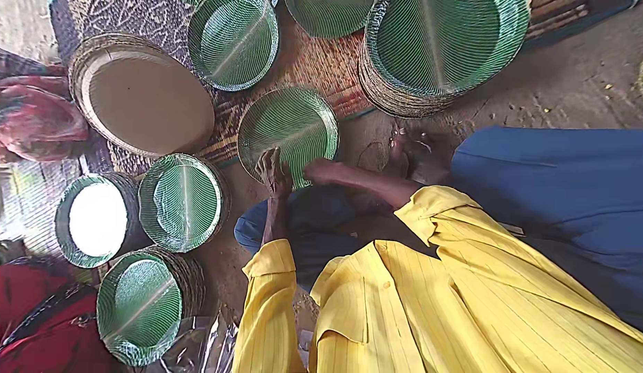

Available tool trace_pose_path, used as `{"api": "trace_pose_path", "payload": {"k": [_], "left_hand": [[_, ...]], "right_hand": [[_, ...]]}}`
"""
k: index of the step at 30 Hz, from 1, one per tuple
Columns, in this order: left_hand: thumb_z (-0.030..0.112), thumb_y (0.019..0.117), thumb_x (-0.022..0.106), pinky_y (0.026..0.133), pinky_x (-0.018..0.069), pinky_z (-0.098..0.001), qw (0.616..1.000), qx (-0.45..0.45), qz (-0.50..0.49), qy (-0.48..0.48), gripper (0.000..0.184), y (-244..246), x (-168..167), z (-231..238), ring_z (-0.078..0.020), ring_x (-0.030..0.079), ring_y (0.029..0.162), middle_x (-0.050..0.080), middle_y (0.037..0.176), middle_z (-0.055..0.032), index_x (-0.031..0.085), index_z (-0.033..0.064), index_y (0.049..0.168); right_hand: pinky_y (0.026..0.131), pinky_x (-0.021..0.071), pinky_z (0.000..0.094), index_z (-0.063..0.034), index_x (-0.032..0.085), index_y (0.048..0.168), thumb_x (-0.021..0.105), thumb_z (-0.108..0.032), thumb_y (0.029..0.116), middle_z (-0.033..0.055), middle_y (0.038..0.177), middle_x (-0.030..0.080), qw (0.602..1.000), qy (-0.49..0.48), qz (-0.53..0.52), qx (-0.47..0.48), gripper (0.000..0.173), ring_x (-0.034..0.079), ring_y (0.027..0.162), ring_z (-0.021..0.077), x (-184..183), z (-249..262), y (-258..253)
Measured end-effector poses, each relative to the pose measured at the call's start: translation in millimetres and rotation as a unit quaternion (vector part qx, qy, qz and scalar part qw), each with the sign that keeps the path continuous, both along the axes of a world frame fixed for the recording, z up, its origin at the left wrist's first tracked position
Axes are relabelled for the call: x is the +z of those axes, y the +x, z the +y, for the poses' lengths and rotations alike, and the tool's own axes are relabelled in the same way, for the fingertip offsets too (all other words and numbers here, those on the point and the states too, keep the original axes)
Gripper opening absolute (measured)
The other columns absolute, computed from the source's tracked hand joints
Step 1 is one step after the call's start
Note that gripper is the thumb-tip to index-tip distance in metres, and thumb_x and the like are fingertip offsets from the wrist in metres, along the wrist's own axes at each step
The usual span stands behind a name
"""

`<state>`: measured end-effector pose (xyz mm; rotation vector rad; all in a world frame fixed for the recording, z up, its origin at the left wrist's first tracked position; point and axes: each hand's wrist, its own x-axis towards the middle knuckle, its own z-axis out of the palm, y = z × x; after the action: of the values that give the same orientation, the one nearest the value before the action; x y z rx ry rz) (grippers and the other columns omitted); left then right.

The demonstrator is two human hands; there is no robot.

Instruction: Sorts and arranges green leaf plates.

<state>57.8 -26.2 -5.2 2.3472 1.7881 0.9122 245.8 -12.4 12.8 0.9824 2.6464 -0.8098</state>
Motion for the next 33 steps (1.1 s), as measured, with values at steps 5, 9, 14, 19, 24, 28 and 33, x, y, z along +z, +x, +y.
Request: {"api": "trace_pose_path", "payload": {"k": [5, 9, 14, 19, 24, 28, 33], "left_hand": [[0.036, 0.1090, 0.042, 0.107, 0.0397, -0.0641, 0.964, 0.016, 0.085, -0.252, 0.046, 5, 0, 7, -0.0409, 0.058, 0.126, 0.065, 0.132, -0.0211, 0.066, 0.0063, 0.134], [0.037, 0.1088, 0.041, 0.107, 0.0403, -0.0628, 0.967, 0.026, 0.050, -0.249, 0.047, 5, -1, 10, -0.0397, 0.058, 0.128, 0.064, 0.134, -0.0210, 0.065, 0.0053, 0.134], [0.031, 0.1078, 0.044, 0.105, 0.0423, -0.0621, 0.977, 0.021, -0.003, -0.211, 0.043, 3, -3, 11, -0.0408, 0.060, 0.123, 0.066, 0.129, -0.0219, 0.067, 0.0036, 0.130], [0.030, 0.1081, 0.041, 0.106, 0.0419, -0.0599, 0.979, 0.003, -0.023, -0.200, 0.044, 2, -9, 11, -0.0400, 0.061, 0.122, 0.068, 0.125, -0.0222, 0.069, 0.0024, 0.128], [0.026, 0.1078, 0.040, 0.107, 0.0410, -0.0600, 0.981, -0.005, -0.044, -0.190, 0.043, 2, -9, 10, -0.0393, 0.062, 0.122, 0.068, 0.126, -0.0230, 0.069, 0.0007, 0.127], [0.027, 0.1083, 0.040, 0.110, 0.0395, -0.0593, 0.981, -0.008, -0.041, -0.192, 0.043, 2, -10, 10, -0.0397, 0.061, 0.123, 0.068, 0.125, -0.0232, 0.069, 0.0005, 0.127], [0.025, 0.1081, 0.042, 0.110, 0.0402, -0.0582, 0.982, -0.019, -0.051, -0.180, 0.041, 1, -12, 10, -0.0387, 0.062, 0.122, 0.069, 0.124, -0.0226, 0.069, 0.0004, 0.126]], "right_hand": [[0.097, 0.0487, 0.0614, -0.0044, 0.073, 0.118, 0.060, -0.026, 0.1041, 0.0210, 0.123, 0.068, 0.986, 0.057, 0.067, -0.140, 0.029, 0.065, 0.115, 0.0401, 62, 57, 68], [0.097, 0.0498, 0.0604, 0.0012, 0.070, 0.118, 0.059, -0.024, 0.1026, 0.0249, 0.120, 0.067, 0.895, 0.164, 0.157, -0.384, 0.031, 0.066, 0.112, 0.0412, 105, 100, 153], [0.101, 0.0464, 0.0622, 0.0041, 0.062, 0.131, 0.064, -0.033, 0.1015, 0.0293, 0.127, 0.063, 0.828, 0.125, 0.108, -0.536, 0.048, 0.062, 0.117, 0.0450, 93, 99, 219], [0.097, 0.0473, 0.0666, 0.0018, 0.069, 0.119, 0.069, -0.037, 0.0974, 0.0278, 0.118, 0.066, 0.837, 0.088, 0.069, -0.536, 0.044, 0.063, 0.114, 0.0458, 71, 94, 219], [0.096, 0.0480, 0.0648, 0.0026, 0.071, 0.116, 0.066, -0.028, 0.0996, 0.0273, 0.112, 0.070, 0.830, 0.075, 0.120, -0.540, 0.035, 0.066, 0.108, 0.0441, 70, 99, 224], [0.095, 0.0487, 0.0633, 0.0031, 0.071, 0.114, 0.065, -0.026, 0.0999, 0.0262, 0.111, 0.070, 0.826, 0.079, 0.130, -0.543, 0.033, 0.067, 0.106, 0.0424, 68, 96, 227], [0.095, 0.0474, 0.0658, 0.0028, 0.071, 0.114, 0.059, -0.025, 0.1013, 0.0278, 0.114, 0.069, 0.830, 0.077, 0.091, -0.544, 0.033, 0.065, 0.111, 0.0454, 76, 94, 220]]}}
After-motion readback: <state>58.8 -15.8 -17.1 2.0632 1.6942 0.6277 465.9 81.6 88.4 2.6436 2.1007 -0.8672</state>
